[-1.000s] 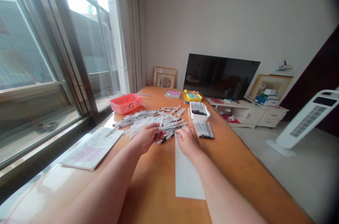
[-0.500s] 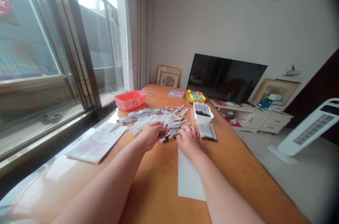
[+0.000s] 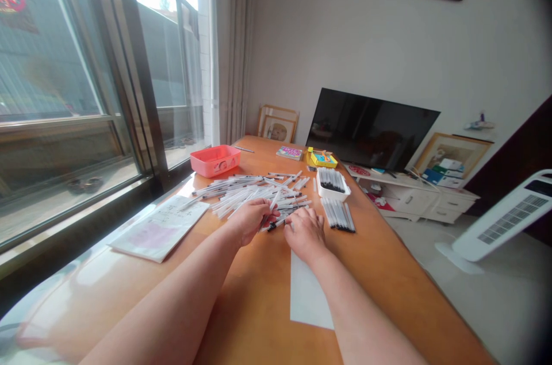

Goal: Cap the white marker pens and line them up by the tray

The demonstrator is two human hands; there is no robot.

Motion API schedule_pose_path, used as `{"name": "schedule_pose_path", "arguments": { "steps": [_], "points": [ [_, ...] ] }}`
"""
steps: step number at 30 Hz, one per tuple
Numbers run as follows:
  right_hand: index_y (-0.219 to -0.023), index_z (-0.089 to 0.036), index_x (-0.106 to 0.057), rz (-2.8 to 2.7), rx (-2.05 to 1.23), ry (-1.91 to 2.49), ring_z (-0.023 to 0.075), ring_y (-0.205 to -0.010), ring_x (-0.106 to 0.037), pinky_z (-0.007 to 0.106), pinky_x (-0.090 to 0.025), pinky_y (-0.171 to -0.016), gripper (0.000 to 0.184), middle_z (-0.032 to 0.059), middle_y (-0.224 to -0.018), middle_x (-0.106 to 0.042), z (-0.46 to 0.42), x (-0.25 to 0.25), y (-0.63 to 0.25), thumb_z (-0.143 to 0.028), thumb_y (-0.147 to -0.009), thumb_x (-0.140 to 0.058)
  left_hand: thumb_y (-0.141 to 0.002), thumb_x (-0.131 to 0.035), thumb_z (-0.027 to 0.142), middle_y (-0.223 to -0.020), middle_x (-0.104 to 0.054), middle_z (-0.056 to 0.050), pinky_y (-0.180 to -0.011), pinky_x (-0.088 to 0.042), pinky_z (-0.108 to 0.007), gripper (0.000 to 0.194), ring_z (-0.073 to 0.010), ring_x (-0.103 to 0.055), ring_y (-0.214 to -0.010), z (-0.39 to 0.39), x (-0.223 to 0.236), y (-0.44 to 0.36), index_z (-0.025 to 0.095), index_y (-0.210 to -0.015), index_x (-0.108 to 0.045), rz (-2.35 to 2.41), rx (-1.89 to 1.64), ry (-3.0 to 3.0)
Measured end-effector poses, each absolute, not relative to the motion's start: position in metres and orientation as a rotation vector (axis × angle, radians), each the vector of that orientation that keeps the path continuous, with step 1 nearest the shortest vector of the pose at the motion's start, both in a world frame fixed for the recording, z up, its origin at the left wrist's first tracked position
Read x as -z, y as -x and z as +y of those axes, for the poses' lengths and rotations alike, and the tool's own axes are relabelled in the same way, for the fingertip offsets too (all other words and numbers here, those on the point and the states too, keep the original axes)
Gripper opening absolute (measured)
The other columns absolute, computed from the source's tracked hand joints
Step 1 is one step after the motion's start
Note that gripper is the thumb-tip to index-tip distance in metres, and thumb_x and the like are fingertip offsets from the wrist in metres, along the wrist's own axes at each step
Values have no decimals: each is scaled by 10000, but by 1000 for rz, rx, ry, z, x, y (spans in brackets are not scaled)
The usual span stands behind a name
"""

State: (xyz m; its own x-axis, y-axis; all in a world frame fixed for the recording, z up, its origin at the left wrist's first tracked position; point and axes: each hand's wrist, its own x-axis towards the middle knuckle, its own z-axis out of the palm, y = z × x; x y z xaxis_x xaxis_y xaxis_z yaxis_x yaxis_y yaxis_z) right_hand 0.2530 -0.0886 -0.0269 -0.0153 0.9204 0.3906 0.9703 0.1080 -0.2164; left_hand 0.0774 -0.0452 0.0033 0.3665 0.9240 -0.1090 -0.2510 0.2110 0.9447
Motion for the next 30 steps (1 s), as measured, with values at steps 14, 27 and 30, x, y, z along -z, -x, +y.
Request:
{"name": "schedule_pose_path", "arguments": {
  "steps": [14,27,30],
  "points": [
    [-929,-214,-691,-1540,-312,1499,234,-875,-606,346,-448,-794,192,60,-889,-712,-83,23,-273,-354,-923,-559,-796,-729,497,-786,-691,-67,-618,-386,-268,348,-140,-558,-658,-51,-8,-78,156,-831,-666,856,-870,-1239],
    [-951,-179,-712,-1244,-893,1216,160,-725,-599,294,-479,-695,258,11,-813,-685,-107,-10,-289,-379,-788,-725,-788,-727,522,-750,-650,-41,-660,-393,-279,351,-164,-555,-701,-62,-14,-81,173,-795,-691,879,-721,-1591],
    [-962,-176,-724,-1282,-848,1234,166,-728,-603,308,-485,-710,269,17,-813,-689,-107,-8,-289,-389,-798,-716,-791,-720,523,-757,-657,-40,-658,-394,-282,348,-164,-556,-694,-62,-13,-81,176,-802,-689,892,-722,-1613]
  ]
}}
